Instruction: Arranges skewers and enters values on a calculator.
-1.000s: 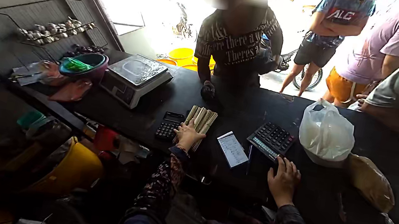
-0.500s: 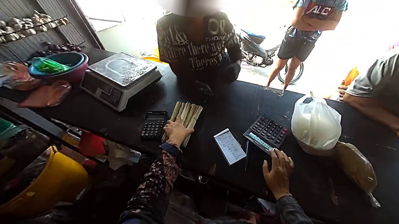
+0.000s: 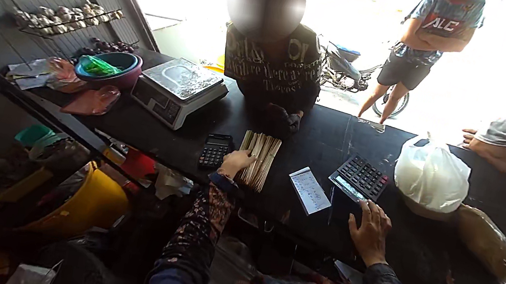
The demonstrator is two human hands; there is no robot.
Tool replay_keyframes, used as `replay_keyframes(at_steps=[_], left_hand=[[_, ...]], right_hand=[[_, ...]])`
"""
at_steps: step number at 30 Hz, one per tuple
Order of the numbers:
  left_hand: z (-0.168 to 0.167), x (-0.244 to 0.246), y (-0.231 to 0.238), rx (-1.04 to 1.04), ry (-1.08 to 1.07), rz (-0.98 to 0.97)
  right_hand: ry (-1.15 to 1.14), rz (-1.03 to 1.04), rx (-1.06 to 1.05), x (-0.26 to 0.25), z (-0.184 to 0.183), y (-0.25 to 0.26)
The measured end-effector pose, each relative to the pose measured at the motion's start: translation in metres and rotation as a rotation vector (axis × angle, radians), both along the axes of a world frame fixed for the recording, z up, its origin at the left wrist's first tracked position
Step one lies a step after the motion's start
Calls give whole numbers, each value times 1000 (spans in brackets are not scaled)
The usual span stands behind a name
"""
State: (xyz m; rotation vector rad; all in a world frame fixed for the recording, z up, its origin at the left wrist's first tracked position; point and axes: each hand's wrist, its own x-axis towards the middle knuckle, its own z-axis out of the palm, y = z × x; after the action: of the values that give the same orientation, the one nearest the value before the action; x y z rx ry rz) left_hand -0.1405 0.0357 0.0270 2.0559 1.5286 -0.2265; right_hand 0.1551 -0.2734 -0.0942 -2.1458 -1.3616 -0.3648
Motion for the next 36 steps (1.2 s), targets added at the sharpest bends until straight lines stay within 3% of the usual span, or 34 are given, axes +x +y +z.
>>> replay_keyframes(at_steps=[5, 8, 13, 20, 26, 32, 36], left_hand=[[-9, -21, 21, -97, -155, -49], [-29, -9, 10, 18, -228, 40], [-33, 21, -38, 165, -67, 128], [-37, 20, -33, 193, -34, 141], [-12, 50, -32, 72, 290, 135], [-40, 49, -43, 295, 91, 216], [-39, 47, -44, 314, 73, 206]], right_hand=[[34, -3, 2, -2, 1, -1], [43, -15, -2, -1, 1, -1], [27, -18, -3, 3, -1, 0], [91, -37, -43, 3, 3, -1], [71, -55, -15, 3, 0, -1], [133, -92, -22, 7, 1, -3], [211, -98, -60, 9, 10, -3]])
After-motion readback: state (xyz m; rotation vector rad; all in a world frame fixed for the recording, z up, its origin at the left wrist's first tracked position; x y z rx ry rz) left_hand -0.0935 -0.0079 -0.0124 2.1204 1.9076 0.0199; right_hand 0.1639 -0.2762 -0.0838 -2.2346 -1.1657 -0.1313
